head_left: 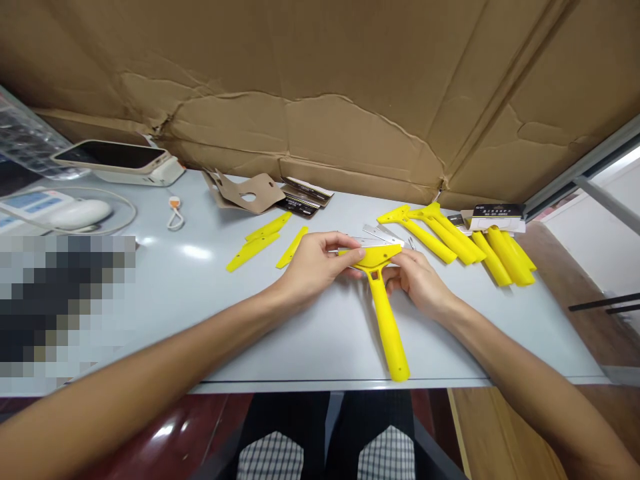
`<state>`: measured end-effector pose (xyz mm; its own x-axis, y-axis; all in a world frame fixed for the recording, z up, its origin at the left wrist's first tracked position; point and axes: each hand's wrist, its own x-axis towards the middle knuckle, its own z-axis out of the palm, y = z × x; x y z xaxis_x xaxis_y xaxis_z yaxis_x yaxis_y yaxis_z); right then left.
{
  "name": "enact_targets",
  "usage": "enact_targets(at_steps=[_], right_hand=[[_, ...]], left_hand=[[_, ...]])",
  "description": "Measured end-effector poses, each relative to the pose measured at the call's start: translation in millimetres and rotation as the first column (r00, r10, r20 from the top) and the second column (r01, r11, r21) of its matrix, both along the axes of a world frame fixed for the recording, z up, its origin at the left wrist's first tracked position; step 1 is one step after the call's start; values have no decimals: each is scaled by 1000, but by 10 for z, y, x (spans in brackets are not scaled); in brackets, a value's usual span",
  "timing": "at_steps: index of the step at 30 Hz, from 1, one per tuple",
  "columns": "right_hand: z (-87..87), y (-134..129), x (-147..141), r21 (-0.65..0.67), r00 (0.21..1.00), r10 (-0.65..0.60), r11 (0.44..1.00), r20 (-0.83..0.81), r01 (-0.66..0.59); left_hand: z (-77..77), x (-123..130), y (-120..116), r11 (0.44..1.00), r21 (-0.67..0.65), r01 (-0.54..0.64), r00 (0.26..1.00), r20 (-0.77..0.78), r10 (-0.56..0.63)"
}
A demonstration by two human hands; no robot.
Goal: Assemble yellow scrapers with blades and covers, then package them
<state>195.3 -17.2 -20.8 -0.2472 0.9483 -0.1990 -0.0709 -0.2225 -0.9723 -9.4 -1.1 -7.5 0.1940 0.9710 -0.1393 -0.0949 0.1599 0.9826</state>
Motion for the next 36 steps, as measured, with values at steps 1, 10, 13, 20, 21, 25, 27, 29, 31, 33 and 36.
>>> enact_targets(at_steps=[1,10,13,20,21,25,27,29,31,33,36], right_hand=[[-4,0,5,6,1000,9,1000,-4,-9],[-71,27,47,14,993,22,1000,-117,-20],[-68,37,58,6,987,57,998,-149,-57],[-62,7,29,76,1000,-16,997,13,14],[-62,5,23,72,1000,-26,997,13,25],[-55,-1,12,57,998,-55,997,18,54],[-50,-4,12,57,998,-68,996,17,67],[-47,-5,12,55,996,-83,995,20,81],[-46,-4,11,53,995,-90,995,36,88],[-50,-3,9,58,994,-92,994,57,89],[-61,-1,12,72,994,-83,994,78,77]], left_hand=[[0,-2,2,1000,-5,-10,1000,11,10],[10,10,1,999,11,-48,997,67,47],[5,12,-8,999,19,-49,997,54,47],[-35,34,-46,994,100,-51,997,-58,57],[-44,39,-49,993,104,-50,996,-63,56],[-44,46,-60,998,57,-28,999,-45,31],[-21,43,-63,1000,22,9,998,-59,-7],[9,40,-64,999,1,54,996,-72,-53],[29,37,-63,996,-10,87,994,-59,-88],[27,32,-58,995,-26,100,995,-29,-100],[-22,18,-38,991,-82,110,994,29,-108]])
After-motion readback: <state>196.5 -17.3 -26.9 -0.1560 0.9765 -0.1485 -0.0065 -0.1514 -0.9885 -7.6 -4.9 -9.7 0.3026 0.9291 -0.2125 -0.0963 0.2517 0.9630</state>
